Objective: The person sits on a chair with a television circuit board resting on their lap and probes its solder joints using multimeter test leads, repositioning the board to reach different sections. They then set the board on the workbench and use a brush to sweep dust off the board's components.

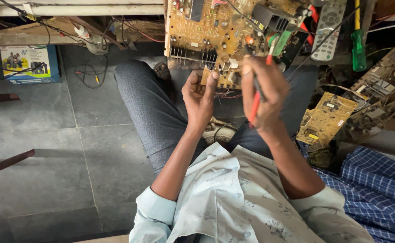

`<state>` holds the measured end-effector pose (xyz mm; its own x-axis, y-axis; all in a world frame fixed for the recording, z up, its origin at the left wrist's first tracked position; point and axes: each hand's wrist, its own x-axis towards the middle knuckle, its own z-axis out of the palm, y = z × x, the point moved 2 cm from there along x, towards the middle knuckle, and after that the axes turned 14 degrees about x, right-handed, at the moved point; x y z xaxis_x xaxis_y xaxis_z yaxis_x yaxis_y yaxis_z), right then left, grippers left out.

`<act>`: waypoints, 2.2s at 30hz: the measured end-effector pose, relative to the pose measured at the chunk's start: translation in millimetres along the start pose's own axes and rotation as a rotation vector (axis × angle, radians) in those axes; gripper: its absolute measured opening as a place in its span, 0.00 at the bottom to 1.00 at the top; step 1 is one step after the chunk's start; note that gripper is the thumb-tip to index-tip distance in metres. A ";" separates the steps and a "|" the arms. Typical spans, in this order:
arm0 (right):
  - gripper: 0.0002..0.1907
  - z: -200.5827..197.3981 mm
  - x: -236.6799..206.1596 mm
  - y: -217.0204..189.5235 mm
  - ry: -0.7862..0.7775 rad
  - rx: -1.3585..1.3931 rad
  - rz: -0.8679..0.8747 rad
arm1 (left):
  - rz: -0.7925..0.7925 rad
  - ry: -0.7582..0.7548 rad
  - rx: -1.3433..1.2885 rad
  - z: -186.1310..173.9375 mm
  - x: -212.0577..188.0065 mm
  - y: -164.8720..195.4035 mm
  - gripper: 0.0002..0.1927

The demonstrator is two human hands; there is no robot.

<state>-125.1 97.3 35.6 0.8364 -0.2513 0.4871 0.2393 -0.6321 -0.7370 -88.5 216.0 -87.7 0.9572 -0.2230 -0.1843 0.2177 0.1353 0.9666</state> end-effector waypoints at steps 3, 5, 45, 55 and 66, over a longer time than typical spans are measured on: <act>0.08 -11.7 -1.9 -3.9 -0.018 0.034 -0.001 | -0.009 0.006 0.031 -0.7 -0.3 -1.8 0.08; 0.08 -12.3 -3.5 -6.8 0.002 0.022 -0.004 | 0.021 0.002 0.022 -1.4 0.3 -2.5 0.08; 0.15 8.8 13.5 -6.1 0.087 -0.149 -0.024 | -0.007 -0.009 0.050 -2.0 3.3 -0.2 0.08; 0.17 5.0 15.1 -3.9 0.073 -0.166 -0.047 | -0.018 0.005 0.103 -2.0 3.7 0.0 0.10; 0.14 -9.0 6.6 -4.8 0.071 -0.029 -0.014 | -0.081 0.030 0.196 -2.5 0.0 -3.7 0.12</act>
<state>-125.2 92.1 46.5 0.7956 -0.2935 0.5299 0.2354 -0.6562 -0.7169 -88.8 218.0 -91.7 0.9441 -0.1959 -0.2649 0.2554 -0.0728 0.9641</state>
